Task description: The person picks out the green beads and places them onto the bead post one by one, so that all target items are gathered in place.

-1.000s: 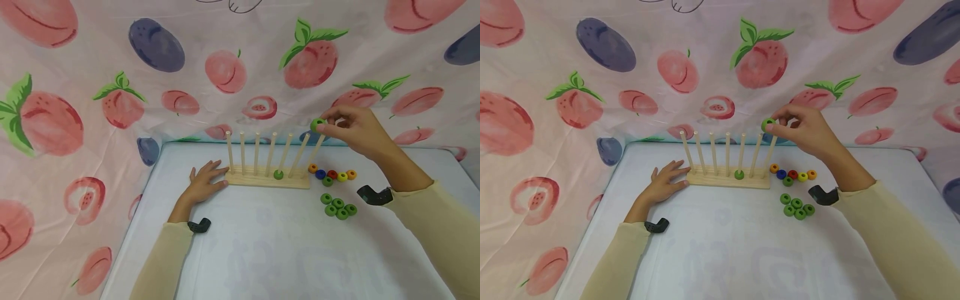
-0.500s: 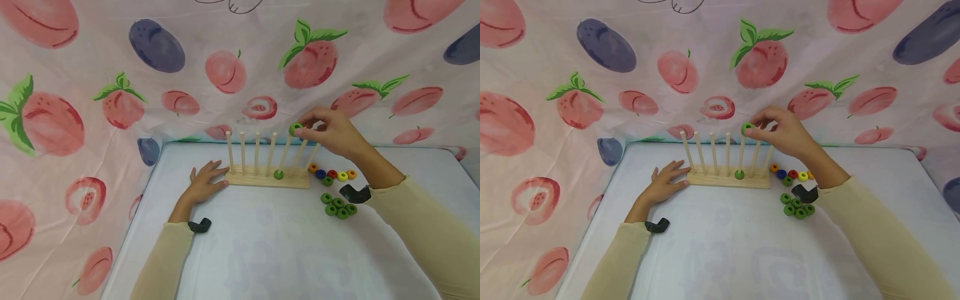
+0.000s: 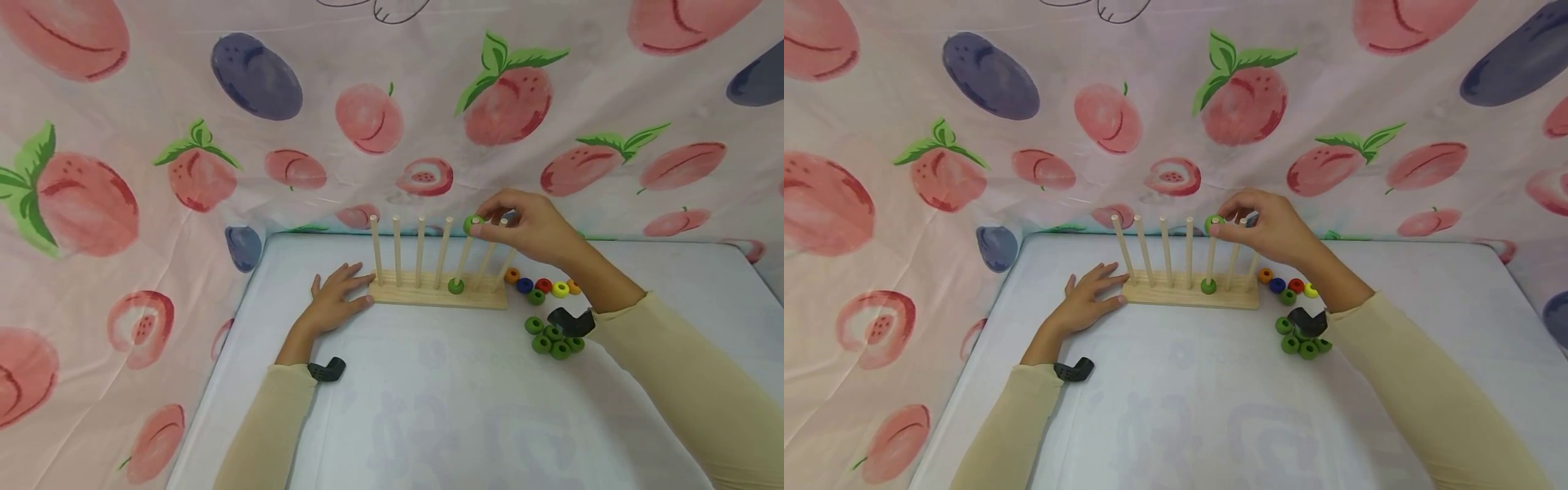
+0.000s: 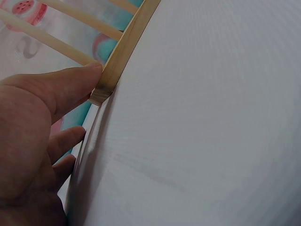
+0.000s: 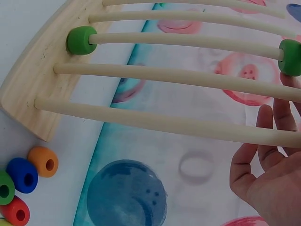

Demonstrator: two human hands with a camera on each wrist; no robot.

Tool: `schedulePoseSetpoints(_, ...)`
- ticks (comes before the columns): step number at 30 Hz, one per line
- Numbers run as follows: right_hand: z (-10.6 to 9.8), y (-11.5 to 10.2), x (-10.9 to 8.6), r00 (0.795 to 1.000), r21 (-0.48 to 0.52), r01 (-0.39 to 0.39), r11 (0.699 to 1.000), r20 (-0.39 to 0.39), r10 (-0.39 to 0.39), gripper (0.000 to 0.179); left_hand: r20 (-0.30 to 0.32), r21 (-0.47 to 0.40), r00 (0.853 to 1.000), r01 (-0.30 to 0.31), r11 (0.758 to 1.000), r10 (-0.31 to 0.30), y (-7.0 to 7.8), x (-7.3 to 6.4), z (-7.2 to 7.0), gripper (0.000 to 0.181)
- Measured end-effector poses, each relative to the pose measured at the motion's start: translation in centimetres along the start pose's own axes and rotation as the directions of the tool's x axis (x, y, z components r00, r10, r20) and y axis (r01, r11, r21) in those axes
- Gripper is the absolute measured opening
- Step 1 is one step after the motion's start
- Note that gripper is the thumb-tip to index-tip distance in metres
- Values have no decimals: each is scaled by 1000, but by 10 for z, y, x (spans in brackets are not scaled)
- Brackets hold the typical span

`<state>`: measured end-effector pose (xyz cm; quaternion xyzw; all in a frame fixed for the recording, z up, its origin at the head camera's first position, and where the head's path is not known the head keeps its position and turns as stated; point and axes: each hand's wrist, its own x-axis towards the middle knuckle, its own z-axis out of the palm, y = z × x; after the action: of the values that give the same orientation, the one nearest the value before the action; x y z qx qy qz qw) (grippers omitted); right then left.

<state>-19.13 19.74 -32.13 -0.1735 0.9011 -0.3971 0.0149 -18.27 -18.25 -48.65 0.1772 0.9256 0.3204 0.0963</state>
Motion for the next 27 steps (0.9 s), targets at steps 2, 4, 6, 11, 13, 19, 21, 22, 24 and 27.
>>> schedulePoseSetpoints(2, 0, 0, 0, 1000, -2, -1, 1000, 0, 1, 27, 1, 0, 1000, 2, 1000, -2, 0, 0, 0, 55)
schedulePoseSetpoints(4, 0, 0, 0, 1000, -2, -2, 1000, 0, 2, 28, -1, 0, 1000, 2, 1000, -2, 0, 0, 0, 55)
schedulePoseSetpoints(6, 0, 0, 0, 1000, -2, -2, 1000, 0, 2, 28, -2, 1, 1000, 1, 1000, -1, 0, 0, 0, 55)
schedulePoseSetpoints(11, 0, -1, 0, 1000, -2, -12, 1000, 6, 12, 29, -1, -1, 1000, 4, 1000, -4, -1, 0, 0, 55)
schedulePoseSetpoints(13, 0, -1, 0, 1000, -1, -15, 1000, 10, 15, 29, 0, 0, 1000, 7, 1000, -7, -2, 0, 1, 55)
schedulePoseSetpoints(19, 0, 0, 0, 1000, 15, -16, 1000, 11, 16, 27, -1, -5, 1000, 10, 1000, -10, -1, 1, 1, 55)
schedulePoseSetpoints(21, 0, 0, -1, 1000, 19, -18, 1000, 10, 17, 27, -1, -7, 1000, 10, 1000, -10, -2, 1, 1, 55)
schedulePoseSetpoints(22, -1, 0, -1, 1000, 21, -19, 1000, 9, 18, 27, -1, -7, 1000, 10, 1000, -10, -2, 1, 1, 55)
schedulePoseSetpoints(24, -1, 0, -1, 1000, 23, -22, 999, 8, 22, 28, -1, -8, 1000, 9, 1000, -9, -2, 1, 1, 55)
schedulePoseSetpoints(27, -1, -1, -1, 1000, 24, -24, 999, 8, 24, 28, -1, -5, 1000, 9, 1000, -9, -2, 1, 1, 55)
